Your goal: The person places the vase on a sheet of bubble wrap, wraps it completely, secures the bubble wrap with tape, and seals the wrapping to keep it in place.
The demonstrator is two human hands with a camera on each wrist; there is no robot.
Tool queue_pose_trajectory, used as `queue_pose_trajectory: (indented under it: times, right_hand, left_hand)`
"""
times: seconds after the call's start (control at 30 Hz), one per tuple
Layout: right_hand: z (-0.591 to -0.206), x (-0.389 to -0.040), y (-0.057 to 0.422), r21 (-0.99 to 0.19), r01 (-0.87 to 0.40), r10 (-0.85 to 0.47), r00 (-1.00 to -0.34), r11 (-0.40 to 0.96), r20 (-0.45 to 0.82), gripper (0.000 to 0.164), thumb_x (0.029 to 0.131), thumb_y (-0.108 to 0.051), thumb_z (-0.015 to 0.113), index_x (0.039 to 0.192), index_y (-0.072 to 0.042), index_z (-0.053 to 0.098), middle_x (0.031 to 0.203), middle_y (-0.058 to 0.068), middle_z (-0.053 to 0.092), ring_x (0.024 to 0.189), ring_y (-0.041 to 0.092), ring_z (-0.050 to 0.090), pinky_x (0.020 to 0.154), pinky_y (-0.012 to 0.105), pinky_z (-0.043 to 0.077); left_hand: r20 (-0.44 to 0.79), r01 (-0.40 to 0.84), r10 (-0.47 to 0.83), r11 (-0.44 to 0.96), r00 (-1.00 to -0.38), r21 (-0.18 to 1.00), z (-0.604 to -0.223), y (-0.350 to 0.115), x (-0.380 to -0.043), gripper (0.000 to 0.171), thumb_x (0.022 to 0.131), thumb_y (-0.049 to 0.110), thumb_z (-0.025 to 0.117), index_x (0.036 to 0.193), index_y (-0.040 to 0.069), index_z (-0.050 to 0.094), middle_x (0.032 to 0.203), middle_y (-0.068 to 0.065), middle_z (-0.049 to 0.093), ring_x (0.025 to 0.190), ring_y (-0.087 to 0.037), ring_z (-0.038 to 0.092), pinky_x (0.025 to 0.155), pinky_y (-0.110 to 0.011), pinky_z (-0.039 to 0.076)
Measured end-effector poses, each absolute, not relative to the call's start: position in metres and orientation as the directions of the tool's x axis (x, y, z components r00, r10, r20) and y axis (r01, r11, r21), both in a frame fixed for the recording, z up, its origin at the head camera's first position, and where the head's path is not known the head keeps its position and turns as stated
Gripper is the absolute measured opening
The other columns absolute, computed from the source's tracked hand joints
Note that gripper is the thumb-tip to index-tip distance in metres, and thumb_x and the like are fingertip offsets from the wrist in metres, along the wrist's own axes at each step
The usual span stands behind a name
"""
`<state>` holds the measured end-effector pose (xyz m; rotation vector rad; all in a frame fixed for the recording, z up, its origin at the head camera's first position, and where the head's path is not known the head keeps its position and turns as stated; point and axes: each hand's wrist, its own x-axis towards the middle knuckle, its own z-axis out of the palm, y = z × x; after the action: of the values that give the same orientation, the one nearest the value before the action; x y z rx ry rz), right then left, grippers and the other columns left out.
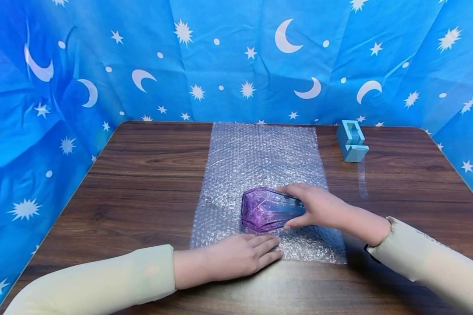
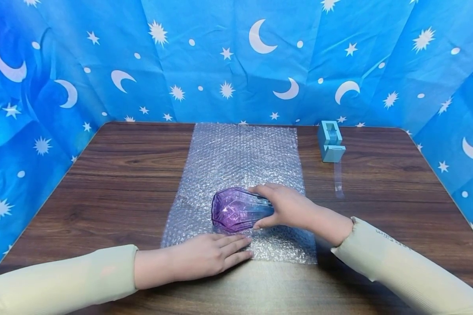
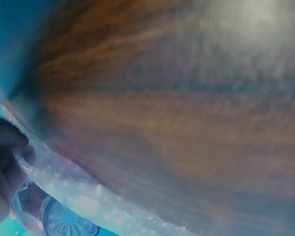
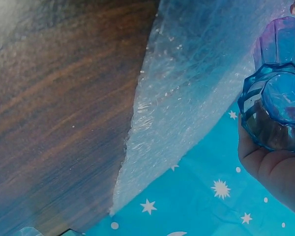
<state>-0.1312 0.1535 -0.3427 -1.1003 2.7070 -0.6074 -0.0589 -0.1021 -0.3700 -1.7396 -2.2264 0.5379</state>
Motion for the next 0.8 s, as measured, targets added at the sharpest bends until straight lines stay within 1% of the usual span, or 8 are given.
queue_pose_trajectory:
  times: [0.1,0.17,0.33,0.43,0.5,0.57,0.67,0.8]
  right_hand:
    - [-0.343,-0.132,0.153,-0.424,-0.636,-0.699,-0.715,0.644,0.01,0.075,0.083,-0.04,0.084,0.144,-0.006,0.056,0.141,0.017,0.064,0.13,0.038,0.061,0.106,0.056,0.051]
    - [-0.343,-0.132,0.154,-0.426,-0.636,-0.7,-0.714,0.644,0.01,0.074,0.083,-0.04,0.084,0.143,-0.006,0.056,0.141,0.017,0.064,0.129,0.038,0.061,0.105,0.056,0.052]
    - [-0.343,-0.133,0.154,-0.431,-0.632,-0.699,-0.715,0.644,0.005,0.074,0.084,-0.04,0.083,0.143,-0.006,0.056,0.14,0.017,0.064,0.129,0.038,0.062,0.105,0.055,0.052]
    - [-0.342,-0.135,0.153,-0.439,-0.638,-0.706,-0.709,0.633,0.012,0.074,0.084,-0.04,0.083,0.142,-0.005,0.056,0.139,0.017,0.065,0.128,0.037,0.062,0.105,0.055,0.052]
    - [-0.342,-0.137,0.152,-0.445,-0.639,-0.709,-0.705,0.627,0.013,0.073,0.084,-0.04,0.083,0.142,-0.005,0.056,0.139,0.017,0.065,0.128,0.037,0.063,0.104,0.054,0.053]
    - [-0.341,-0.138,0.151,-0.444,-0.642,-0.713,-0.701,0.625,0.008,0.074,0.083,-0.04,0.084,0.141,-0.004,0.056,0.138,0.017,0.065,0.127,0.037,0.063,0.104,0.054,0.053]
    - [-0.339,-0.139,0.15,-0.437,-0.636,-0.711,-0.703,0.636,-0.013,0.075,0.083,-0.04,0.084,0.142,-0.004,0.056,0.139,0.018,0.065,0.128,0.038,0.063,0.104,0.054,0.053]
    - [-0.338,-0.139,0.15,-0.429,-0.636,-0.712,-0.702,0.642,-0.025,0.075,0.083,-0.039,0.084,0.142,-0.003,0.056,0.139,0.019,0.065,0.127,0.038,0.063,0.103,0.054,0.054]
  left_hand:
    - [0.032,0.866,0.968,0.237,-0.248,-0.439,-0.372,-0.102,-0.059,0.041,0.104,0.029,0.049,0.143,0.016,0.059,0.14,-0.004,0.067,0.127,-0.013,0.067,0.098,-0.022,0.056]
    - [0.066,0.864,0.967,0.249,-0.245,-0.437,-0.373,-0.102,-0.06,0.04,0.104,0.029,0.051,0.14,0.015,0.061,0.136,-0.003,0.07,0.123,-0.013,0.069,0.095,-0.022,0.058]
    - [0.131,0.853,0.97,0.241,-0.203,-0.462,-0.37,-0.107,-0.063,0.038,0.102,0.029,0.054,0.136,0.014,0.064,0.13,-0.002,0.073,0.117,-0.012,0.072,0.094,-0.022,0.058]
    - [0.207,0.839,0.963,0.252,-0.17,-0.483,-0.369,-0.111,-0.066,0.035,0.099,0.028,0.06,0.13,0.014,0.068,0.119,0.001,0.077,0.107,-0.01,0.074,0.09,-0.02,0.059]
    - [0.268,0.836,0.951,0.272,-0.156,-0.477,-0.369,-0.111,-0.067,0.033,0.095,0.028,0.065,0.125,0.014,0.07,0.11,0.003,0.077,0.099,-0.008,0.074,0.087,-0.02,0.059]
    - [0.326,0.839,0.934,0.293,-0.147,-0.458,-0.37,-0.11,-0.068,0.03,0.092,0.027,0.07,0.12,0.015,0.072,0.102,0.006,0.077,0.092,-0.007,0.074,0.084,-0.019,0.06]
    - [0.375,0.844,0.917,0.306,-0.138,-0.44,-0.369,-0.107,-0.07,0.026,0.09,0.025,0.073,0.114,0.015,0.074,0.095,0.007,0.075,0.084,-0.006,0.071,0.08,-0.019,0.059]
    - [0.407,0.83,0.907,0.308,-0.107,-0.466,-0.369,-0.105,-0.074,0.015,0.088,0.021,0.072,0.102,0.014,0.075,0.085,0.008,0.07,0.074,-0.005,0.063,0.071,-0.017,0.055]
